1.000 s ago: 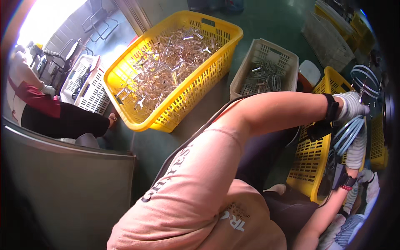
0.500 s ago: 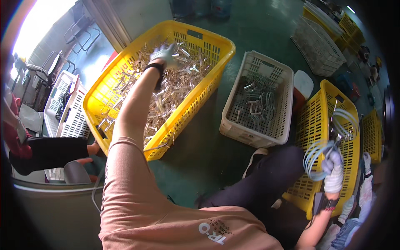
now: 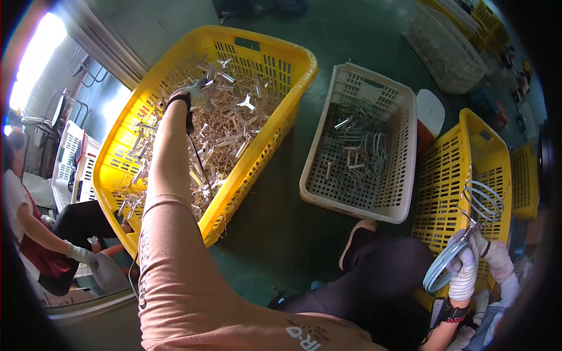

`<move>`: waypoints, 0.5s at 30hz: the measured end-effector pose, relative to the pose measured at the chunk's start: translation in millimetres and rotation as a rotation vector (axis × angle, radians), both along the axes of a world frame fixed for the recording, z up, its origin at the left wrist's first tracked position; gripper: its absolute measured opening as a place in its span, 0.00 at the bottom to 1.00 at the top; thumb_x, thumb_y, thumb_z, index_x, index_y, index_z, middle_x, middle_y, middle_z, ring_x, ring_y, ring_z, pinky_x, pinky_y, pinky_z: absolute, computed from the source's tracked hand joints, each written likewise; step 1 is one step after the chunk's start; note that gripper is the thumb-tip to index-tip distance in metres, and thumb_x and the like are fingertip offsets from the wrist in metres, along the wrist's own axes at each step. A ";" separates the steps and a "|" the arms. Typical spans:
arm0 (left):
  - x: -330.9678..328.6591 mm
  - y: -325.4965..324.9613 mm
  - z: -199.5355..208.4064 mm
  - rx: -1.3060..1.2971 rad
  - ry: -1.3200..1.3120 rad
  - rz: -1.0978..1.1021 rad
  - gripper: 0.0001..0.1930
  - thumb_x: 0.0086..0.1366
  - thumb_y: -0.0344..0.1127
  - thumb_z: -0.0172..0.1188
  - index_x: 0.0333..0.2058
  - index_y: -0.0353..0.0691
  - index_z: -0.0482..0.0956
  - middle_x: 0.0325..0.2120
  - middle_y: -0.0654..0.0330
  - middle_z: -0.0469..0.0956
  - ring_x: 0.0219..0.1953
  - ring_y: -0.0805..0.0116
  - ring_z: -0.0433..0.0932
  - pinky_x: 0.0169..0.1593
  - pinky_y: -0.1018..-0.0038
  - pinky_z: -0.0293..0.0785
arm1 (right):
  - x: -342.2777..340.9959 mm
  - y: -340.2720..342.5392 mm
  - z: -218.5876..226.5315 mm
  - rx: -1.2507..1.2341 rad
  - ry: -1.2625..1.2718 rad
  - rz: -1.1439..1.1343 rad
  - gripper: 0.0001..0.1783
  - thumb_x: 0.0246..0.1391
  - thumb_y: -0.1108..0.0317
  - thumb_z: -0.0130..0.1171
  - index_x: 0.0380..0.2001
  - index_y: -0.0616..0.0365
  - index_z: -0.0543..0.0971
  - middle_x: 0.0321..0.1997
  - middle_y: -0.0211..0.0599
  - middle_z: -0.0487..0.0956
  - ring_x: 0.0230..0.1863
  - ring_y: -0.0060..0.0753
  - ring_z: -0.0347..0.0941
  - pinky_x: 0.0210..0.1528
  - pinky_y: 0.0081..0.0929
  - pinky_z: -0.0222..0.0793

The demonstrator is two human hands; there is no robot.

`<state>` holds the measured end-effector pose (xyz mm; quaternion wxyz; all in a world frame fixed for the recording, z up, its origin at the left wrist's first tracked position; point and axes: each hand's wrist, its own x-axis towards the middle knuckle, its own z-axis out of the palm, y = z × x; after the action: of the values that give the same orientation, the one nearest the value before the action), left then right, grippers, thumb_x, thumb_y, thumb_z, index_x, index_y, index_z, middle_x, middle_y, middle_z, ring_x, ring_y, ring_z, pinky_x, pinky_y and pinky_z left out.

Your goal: The person is manually assembling metal wire components and placing them into baskets in a factory setting.

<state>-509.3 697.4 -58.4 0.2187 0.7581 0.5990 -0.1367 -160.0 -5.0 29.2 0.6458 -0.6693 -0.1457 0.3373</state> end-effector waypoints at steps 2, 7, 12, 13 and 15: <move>-15.7 10.1 -7.9 0.027 0.005 0.025 0.61 0.44 0.36 0.82 0.75 0.70 0.54 0.73 0.42 0.56 0.72 0.40 0.61 0.71 0.45 0.64 | -2.4 6.4 0.8 0.005 -0.015 0.002 0.23 0.55 0.52 0.72 0.43 0.57 0.77 0.24 0.21 0.71 0.14 0.08 0.57 0.16 0.10 0.49; 0.5 -25.4 -35.4 0.282 -0.104 -0.066 0.51 0.42 0.37 0.81 0.68 0.63 0.68 0.61 0.44 0.73 0.63 0.44 0.73 0.66 0.54 0.72 | 0.6 -22.3 -7.7 -0.058 -0.050 -0.094 0.24 0.61 0.53 0.66 0.53 0.55 0.75 0.30 0.22 0.72 0.18 0.09 0.60 0.19 0.10 0.56; 10.3 -80.6 2.1 0.532 0.078 -0.130 0.43 0.50 0.39 0.76 0.66 0.63 0.70 0.59 0.44 0.73 0.61 0.41 0.75 0.63 0.52 0.76 | -4.4 -27.3 3.3 0.008 -0.079 -0.029 0.19 0.60 0.56 0.64 0.45 0.60 0.78 0.25 0.21 0.72 0.15 0.10 0.59 0.16 0.13 0.49; 8.7 -94.8 13.8 0.529 0.083 -0.133 0.43 0.50 0.39 0.76 0.66 0.63 0.70 0.59 0.44 0.73 0.61 0.41 0.75 0.63 0.52 0.76 | -9.1 -30.2 6.9 -0.034 -0.125 -0.139 0.19 0.60 0.57 0.63 0.46 0.60 0.78 0.25 0.21 0.72 0.15 0.10 0.58 0.15 0.13 0.49; 10.4 -122.5 37.7 0.571 0.017 -0.114 0.42 0.49 0.40 0.77 0.65 0.63 0.71 0.58 0.45 0.73 0.61 0.42 0.76 0.62 0.52 0.77 | -9.5 -39.0 12.1 0.037 -0.092 -0.084 0.19 0.60 0.58 0.63 0.48 0.60 0.77 0.26 0.22 0.73 0.15 0.09 0.58 0.15 0.12 0.49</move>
<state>-498.9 575.0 -20.7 -0.0166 0.8203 0.5713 0.0189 -169.4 -43.9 41.3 0.6641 -0.6777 -0.1532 0.2762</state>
